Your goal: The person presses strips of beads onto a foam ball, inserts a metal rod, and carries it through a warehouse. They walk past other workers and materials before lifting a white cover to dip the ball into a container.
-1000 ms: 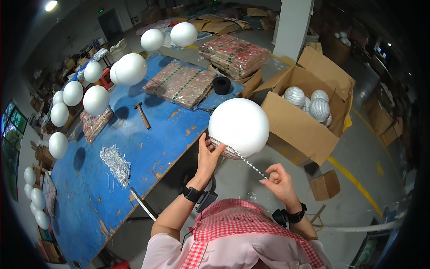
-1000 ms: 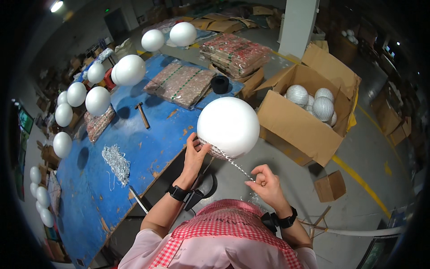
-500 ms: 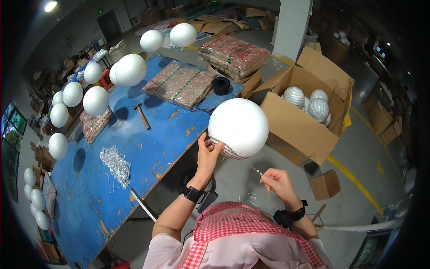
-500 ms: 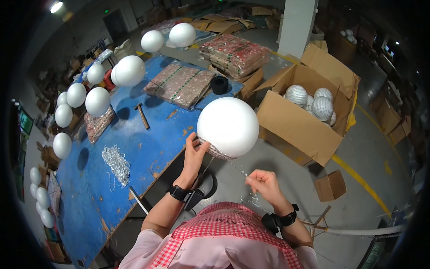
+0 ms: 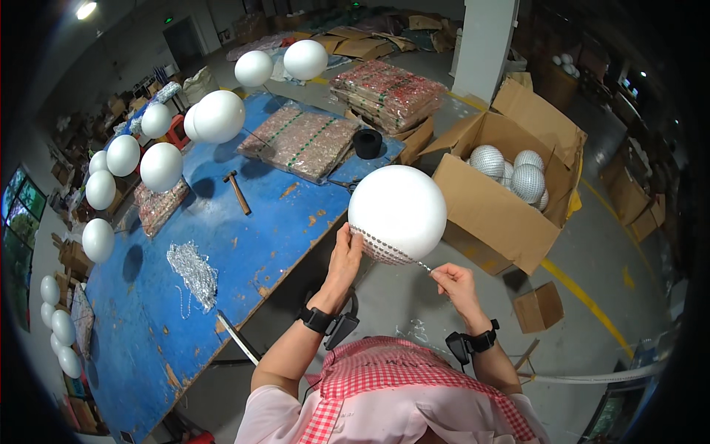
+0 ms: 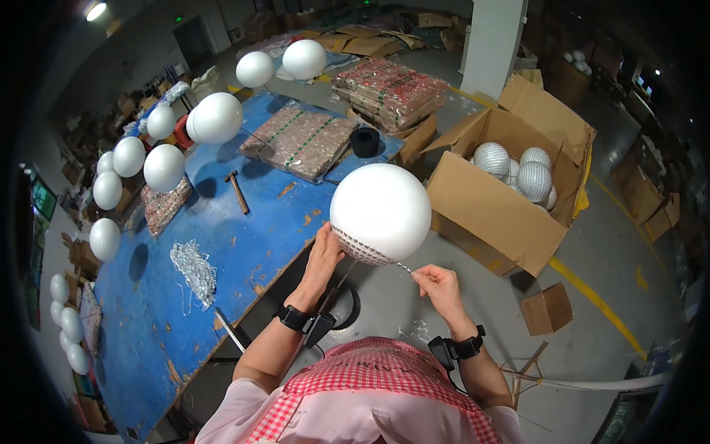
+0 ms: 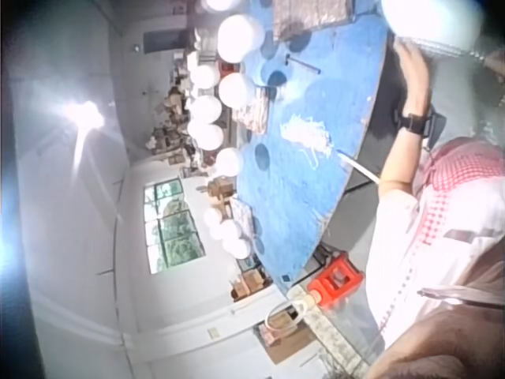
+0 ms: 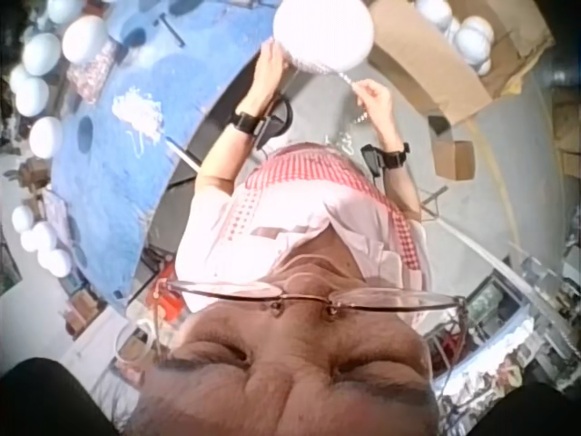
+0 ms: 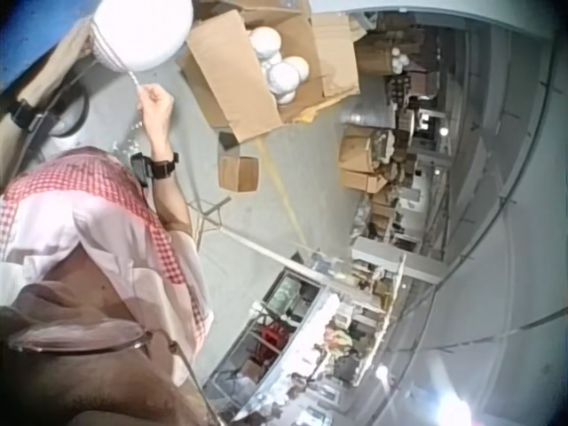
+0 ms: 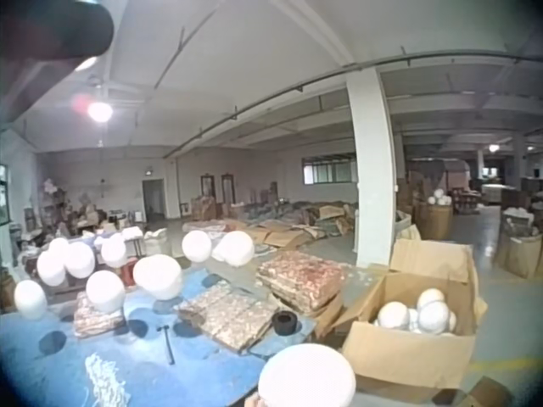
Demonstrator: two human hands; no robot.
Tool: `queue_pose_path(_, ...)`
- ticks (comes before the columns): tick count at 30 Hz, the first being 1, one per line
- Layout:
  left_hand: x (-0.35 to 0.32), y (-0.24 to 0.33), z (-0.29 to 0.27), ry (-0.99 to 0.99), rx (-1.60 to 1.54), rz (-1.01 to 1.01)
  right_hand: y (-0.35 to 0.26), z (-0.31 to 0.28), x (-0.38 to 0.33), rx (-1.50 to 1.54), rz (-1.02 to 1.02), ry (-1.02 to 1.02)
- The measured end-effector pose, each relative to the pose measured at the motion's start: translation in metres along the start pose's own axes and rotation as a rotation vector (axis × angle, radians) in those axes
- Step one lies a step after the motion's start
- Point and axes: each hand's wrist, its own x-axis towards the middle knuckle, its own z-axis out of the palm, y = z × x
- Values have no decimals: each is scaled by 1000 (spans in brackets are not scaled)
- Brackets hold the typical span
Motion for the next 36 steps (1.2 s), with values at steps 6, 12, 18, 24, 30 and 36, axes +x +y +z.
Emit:
queue_pose_path(6,6,-6,3,-13,235,88,7,-6,-6,-23,23,-11)
queue_pose_path(12,0,4,9,11,187,16,-8,-14,-23,196,75,-216)
queue_pose_path(18,-1,5,7,-3,70,-33,5,-23,-11,84,79,-124)
queue_pose_path(24,0,5,6,20,36,-125,15,-25,-11,144,101,-21)
queue_pose_path(30,-2,7,15,4,177,97,14,-24,-21,-118,-241,107)
queue_pose_path(36,1,2,17,66,152,79,-29,-25,-50,-19,-7,-167)
